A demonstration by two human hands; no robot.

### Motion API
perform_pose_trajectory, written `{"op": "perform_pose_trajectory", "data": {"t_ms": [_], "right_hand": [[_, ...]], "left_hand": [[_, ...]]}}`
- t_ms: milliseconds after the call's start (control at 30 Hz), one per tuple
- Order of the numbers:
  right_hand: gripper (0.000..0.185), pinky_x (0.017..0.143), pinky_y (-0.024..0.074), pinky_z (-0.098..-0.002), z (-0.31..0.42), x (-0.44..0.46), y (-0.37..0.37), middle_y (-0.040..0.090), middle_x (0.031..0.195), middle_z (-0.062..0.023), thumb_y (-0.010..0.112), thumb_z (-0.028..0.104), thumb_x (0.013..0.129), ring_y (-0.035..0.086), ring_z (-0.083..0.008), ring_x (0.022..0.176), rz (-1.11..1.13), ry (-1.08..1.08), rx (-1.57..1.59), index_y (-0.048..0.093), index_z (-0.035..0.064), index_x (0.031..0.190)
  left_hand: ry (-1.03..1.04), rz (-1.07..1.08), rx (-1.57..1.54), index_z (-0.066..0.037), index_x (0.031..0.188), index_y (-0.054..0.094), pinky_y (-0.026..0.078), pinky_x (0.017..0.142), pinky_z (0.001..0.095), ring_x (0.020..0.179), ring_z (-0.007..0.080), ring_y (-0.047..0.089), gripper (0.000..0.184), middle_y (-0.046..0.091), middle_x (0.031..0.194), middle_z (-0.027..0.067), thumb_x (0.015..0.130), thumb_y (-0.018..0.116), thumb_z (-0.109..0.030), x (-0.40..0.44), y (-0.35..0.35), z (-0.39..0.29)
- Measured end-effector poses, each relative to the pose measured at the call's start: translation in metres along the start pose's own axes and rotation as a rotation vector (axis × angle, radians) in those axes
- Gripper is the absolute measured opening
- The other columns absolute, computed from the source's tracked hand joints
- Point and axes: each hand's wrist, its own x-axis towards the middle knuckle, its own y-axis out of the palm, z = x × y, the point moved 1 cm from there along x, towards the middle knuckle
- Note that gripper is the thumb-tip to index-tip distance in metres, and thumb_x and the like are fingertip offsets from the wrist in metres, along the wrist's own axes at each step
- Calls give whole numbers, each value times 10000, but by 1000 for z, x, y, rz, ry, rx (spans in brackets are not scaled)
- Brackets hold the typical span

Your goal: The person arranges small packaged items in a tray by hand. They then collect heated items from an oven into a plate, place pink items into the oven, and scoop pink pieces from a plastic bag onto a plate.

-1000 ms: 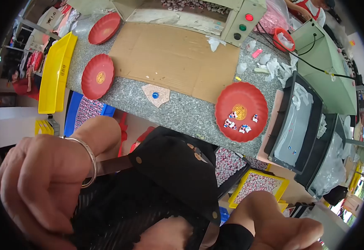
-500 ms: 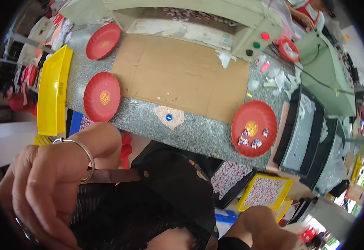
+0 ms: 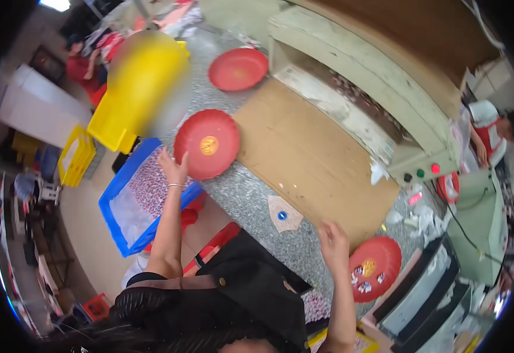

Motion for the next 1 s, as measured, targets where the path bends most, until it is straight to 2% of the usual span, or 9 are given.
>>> {"op": "perform_pose_trajectory", "data": {"t_ms": [133,300,433,500,633,700,833,867,1000], "right_hand": [[245,756,490,-271,-23,72,18,644,965,-99,593,107,887,618,-144,876,-34,103,154,578,-12,1101],[266,757,492,-276,-42,164,25,651,978,-104,590,133,891,626,-162,885,-202,101,118,570,-2,1120],[389,835,482,-372,-51,242,-14,583,1137,-200,565,225,902,593,-302,1015,-496,-44,-308,515,-10,1207],[462,903,439,-420,-94,292,-47,529,1200,-251,546,273,905,540,-367,1085,-704,-117,-391,488,-54,1225],[459,982,383,-432,-122,365,-125,531,1206,-280,451,303,924,511,-385,1134,-525,555,-643,517,-54,1205],[410,937,424,-444,-191,398,-159,590,1125,-246,419,274,920,564,-393,1047,-770,-22,-1333,572,-31,1148],[389,910,433,-468,-227,442,-203,598,1073,-253,358,277,954,553,-394,1057,-613,26,-1605,555,-3,1139],[400,922,427,-457,-230,450,-206,598,1086,-243,344,287,958,556,-385,1055,-613,69,-1482,548,6,1156],[520,971,392,-423,-219,477,-172,543,1213,-207,303,422,961,524,-357,1108,-842,-19,-970,474,42,1271]], "left_hand": [[-355,493,-216,23,1249,471,409,914,415,966,340,521,671,539,1047,204,698,758,-232,-3,48,83],[-671,866,-661,16,1152,569,481,788,294,848,168,584,333,638,933,79,837,604,-86,34,57,85],[-482,1019,-603,-32,944,565,355,372,212,457,50,462,89,577,765,18,870,529,-65,80,49,-7],[-375,1084,-678,-24,975,553,370,390,210,476,56,473,115,563,762,14,864,533,-51,88,63,-64],[-114,1333,-735,-9,1036,535,413,455,216,526,60,501,183,548,752,18,864,566,-64,69,133,-151],[143,1439,-711,-9,1060,549,450,549,262,616,124,547,279,570,769,82,846,624,-172,77,164,-191],[511,1006,-538,21,1054,583,487,677,345,739,249,602,567,620,859,177,762,699,-452,123,259,-249],[384,967,-696,2,1039,559,455,539,229,674,94,583,369,608,861,89,853,659,-301,130,294,-269],[723,799,-506,-121,1391,369,243,1099,417,1328,316,326,723,399,1413,146,849,459,-591,145,428,-363]]}}
